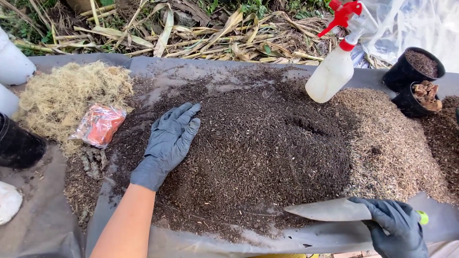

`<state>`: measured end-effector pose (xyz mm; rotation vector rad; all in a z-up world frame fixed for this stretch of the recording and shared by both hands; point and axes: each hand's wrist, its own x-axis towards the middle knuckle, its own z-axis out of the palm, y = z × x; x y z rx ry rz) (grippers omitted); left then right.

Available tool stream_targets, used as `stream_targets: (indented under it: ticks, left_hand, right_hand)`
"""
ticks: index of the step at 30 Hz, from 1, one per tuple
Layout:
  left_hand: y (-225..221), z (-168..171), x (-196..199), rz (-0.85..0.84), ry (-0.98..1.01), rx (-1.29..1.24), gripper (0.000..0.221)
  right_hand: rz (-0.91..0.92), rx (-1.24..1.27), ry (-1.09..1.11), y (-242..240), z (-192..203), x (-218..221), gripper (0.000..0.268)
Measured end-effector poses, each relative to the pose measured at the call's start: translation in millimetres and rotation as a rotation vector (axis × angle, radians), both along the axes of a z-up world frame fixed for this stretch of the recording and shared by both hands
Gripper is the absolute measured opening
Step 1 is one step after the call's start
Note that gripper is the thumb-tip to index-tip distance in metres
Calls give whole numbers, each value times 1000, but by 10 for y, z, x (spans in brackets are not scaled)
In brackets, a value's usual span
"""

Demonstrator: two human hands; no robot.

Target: Mixing different types of soil or soil amendments together on a work surface using a hand trowel and gloved hands.

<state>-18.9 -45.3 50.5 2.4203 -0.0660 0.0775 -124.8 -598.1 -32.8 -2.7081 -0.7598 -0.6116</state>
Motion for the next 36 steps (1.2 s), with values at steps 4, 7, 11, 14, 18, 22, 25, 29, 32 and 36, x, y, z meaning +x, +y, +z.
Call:
stream_targets:
  ticks: [4,7,11,14,18,22,25,29,32,36]
  left_hand:
    - [2,15,-6,-6,-44,22,70]
    - [-4,40,-26,0,-29,38,72]
    - [-11,41,-37,11,-16,24,71]
    - [-36,104,-54,20,17,18,74]
    - [7,63,-74,1,-101,14,59]
    - [-44,137,-61,26,38,43,71]
    - [-59,131,-44,27,49,75,75]
    - [-45,103,-44,7,-22,102,74]
    - [-66,142,-61,9,11,84,74]
    - [-42,81,-38,4,-14,111,73]
  right_hand:
    - [-54,-235,-150,338,112,259,72]
    - [-11,-275,-319,681,185,548,72]
    - [65,-256,-406,1246,447,890,70]
    - [45,-170,-472,1565,592,1147,60]
    - [10,69,-460,1694,745,1291,33]
    - [-311,51,-377,1264,410,1357,46]
    - [-575,-76,-339,843,184,1393,42]
    - [-703,-105,-406,686,199,1290,16]
    - [-797,-230,-236,781,274,1218,17]
    - [-892,-327,-13,994,384,1195,17]
